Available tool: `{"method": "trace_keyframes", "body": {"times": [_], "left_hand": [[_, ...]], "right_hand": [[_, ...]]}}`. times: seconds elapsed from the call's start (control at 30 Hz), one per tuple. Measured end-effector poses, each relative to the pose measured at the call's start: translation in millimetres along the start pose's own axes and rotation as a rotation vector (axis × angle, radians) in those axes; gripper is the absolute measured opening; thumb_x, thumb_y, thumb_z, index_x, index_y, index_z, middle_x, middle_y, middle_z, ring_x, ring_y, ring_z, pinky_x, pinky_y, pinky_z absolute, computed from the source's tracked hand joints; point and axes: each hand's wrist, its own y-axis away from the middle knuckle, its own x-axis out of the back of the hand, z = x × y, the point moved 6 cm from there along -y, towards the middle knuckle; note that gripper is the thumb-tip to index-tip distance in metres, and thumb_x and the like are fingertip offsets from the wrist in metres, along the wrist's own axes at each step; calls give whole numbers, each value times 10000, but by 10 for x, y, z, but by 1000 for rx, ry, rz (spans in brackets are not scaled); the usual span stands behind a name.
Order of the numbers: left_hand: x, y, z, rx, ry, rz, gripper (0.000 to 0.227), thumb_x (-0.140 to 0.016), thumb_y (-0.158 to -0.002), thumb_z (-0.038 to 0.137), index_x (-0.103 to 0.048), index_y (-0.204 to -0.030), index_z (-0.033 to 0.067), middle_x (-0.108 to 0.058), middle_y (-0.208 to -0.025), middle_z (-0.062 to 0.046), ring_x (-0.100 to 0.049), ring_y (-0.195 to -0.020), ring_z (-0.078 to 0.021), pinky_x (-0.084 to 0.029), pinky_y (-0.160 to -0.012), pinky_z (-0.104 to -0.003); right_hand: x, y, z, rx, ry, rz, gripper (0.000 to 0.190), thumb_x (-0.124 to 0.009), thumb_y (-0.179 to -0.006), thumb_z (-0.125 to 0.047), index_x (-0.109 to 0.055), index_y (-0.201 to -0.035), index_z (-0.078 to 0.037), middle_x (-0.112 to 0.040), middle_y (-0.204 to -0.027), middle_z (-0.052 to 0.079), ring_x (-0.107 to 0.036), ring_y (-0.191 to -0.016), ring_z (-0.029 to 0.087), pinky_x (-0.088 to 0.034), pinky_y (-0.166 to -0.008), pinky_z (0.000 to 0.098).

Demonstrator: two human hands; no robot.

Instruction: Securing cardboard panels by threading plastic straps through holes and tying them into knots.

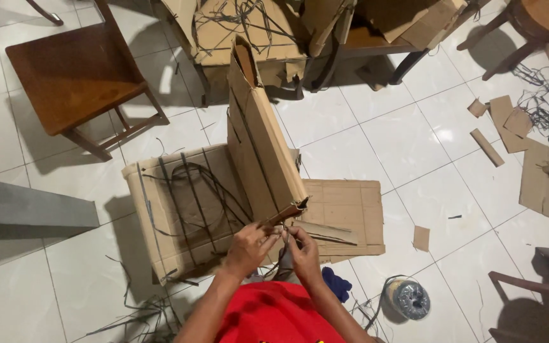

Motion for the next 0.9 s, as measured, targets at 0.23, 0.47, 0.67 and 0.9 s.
{"method": "trace_keyframes", "body": {"times": [0.23,0.47,0.67,0.9], "left_hand": [[-34,-70,-230,99,63,-102,98,-719,-859,151,-761,-836,65,-703,-802,-55,-598,-645,-189,-506,-576,-327],[82,-213,-349,-155,-244,-8,188,-752,-842,98,-607,-723,88,-529,-632,-116,-611,-623,-329,-567,-624,-435],[73,-280,-734,212,63,-21,346,-706,-831,111,-444,-606,107,-464,-533,-97,-585,-543,-273,-527,-577,-364],[-279,-89,-997,551,671,118,417,-639,-1007,146,-515,-611,108,-433,-532,-27,-394,-548,-126,-437,-534,-344]], "right_hand": [[42,-68,124,-19,-181,-44,89,-624,-962,-34,-699,-1004,-16,-677,-972,27,-585,-844,107,-472,-795,245],[329,-300,82,-261,-284,152,247,-629,-917,-100,-616,-1149,-15,-486,-630,-4,-408,-427,50,-271,-357,193],[445,-504,6,-342,-266,196,309,-672,-903,-103,-574,-1179,-6,-443,-568,-8,-345,-389,47,-238,-326,187],[530,-600,152,-372,-195,155,273,-712,-889,-97,-610,-1130,-18,-494,-574,6,-372,-408,48,-249,-334,195]]}}
